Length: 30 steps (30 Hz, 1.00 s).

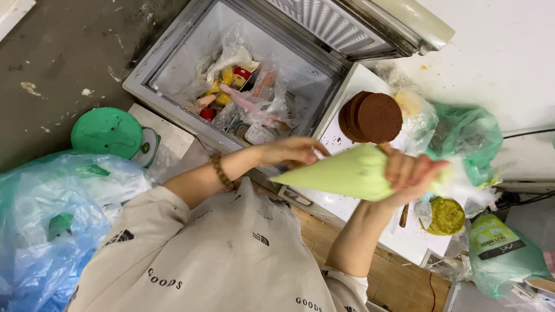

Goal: Retrieving multiple pre-filled piping bags from a freezer and preparing them for cake decoration.

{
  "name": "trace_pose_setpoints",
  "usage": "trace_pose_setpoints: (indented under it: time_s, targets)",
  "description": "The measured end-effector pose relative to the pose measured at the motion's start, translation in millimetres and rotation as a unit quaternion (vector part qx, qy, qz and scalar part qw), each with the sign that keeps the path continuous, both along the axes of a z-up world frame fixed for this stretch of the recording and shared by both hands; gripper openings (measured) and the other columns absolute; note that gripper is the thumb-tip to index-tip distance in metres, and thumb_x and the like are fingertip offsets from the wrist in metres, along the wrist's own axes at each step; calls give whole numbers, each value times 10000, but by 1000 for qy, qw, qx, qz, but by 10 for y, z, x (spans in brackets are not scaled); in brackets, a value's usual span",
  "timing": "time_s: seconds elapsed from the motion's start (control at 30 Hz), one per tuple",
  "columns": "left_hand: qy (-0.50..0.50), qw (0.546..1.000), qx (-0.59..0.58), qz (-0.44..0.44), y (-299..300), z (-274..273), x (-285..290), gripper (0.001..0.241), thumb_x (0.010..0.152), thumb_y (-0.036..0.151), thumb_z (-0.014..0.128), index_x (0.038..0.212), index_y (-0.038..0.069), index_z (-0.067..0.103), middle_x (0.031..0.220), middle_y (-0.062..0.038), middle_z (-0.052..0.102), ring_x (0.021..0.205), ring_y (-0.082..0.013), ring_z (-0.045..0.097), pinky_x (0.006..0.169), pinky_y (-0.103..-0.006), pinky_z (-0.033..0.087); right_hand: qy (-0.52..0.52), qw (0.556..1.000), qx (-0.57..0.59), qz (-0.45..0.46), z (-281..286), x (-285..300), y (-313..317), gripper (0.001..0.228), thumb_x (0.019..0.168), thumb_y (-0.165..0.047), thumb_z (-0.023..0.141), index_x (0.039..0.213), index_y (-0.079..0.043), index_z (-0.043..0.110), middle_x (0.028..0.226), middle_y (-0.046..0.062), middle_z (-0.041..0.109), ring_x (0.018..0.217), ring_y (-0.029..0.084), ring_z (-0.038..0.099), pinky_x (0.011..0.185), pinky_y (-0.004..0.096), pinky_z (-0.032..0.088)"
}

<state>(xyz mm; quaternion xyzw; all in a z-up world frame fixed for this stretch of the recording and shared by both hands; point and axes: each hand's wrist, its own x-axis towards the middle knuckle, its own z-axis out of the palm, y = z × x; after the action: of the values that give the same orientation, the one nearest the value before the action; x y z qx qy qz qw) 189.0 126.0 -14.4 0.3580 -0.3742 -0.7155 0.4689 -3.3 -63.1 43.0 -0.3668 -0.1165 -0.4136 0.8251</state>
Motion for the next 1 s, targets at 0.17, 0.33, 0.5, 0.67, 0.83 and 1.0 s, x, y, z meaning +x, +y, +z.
trace_pose_setpoints:
  time_s: [0.17, 0.33, 0.5, 0.67, 0.83, 1.0]
  targets:
    - [-82, 943, -211, 243, 235, 77, 9, 481, 998, 314, 729, 1375, 33, 627, 1274, -126, 706, 1113, -169, 719, 981, -330, 627, -158, 984, 51, -57, -264, -578, -527, 711, 1156, -499, 180, 581, -168, 434, 459, -33, 391, 301, 58, 347, 387, 273, 514]
    - [-346, 785, -323, 401, 323, 564, -165, 351, 828, 75, 857, 1162, 42, 758, 1143, -84, 744, 1018, -183, 728, 872, -295, 607, -98, 982, 32, -161, -316, -861, -515, 700, 1130, -578, 164, 591, -188, 381, 405, -5, 396, 321, 80, 284, 410, 215, 354]
    - [-356, 775, -276, 444, 263, 520, -283, 164, 882, 80, 829, 1043, 67, 798, 1008, -57, 780, 889, -158, 754, 778, -260, 600, -113, 978, 47, -167, -451, -948, -439, 704, 1101, -600, 156, 573, -187, 373, 428, 3, 415, 320, 95, 323, 567, 290, 371]
    - [-397, 748, -304, 436, 50, -63, -654, 73, 934, 131, 799, 987, 81, 791, 1008, -47, 785, 881, -142, 744, 786, -259, 613, -135, 972, -26, -193, -794, -1108, -307, 689, 1083, -595, 153, 556, -201, 355, 407, -18, 405, 309, 65, 351, 486, 266, 461]
    - [-335, 772, -484, 241, -14, 49, -938, 515, 909, 433, 718, 1268, 67, 674, 1276, -115, 701, 1211, -278, 664, 1133, -421, 544, 84, 975, 27, -204, -573, -553, 939, 573, 1118, -551, 245, 1217, -135, 626, 1267, 120, 611, 1178, 219, 611, 1026, 416, 501]
    - [-368, 870, -318, 85, 31, 164, -986, 686, 720, 559, 811, 1180, 59, 718, 1148, -86, 754, 1043, -260, 710, 930, -398, 560, 380, 848, -189, -318, -165, -436, 1191, 641, 1139, -530, 266, 1554, -72, 437, 1717, 167, 320, 1585, 328, 345, 1303, 483, 284]
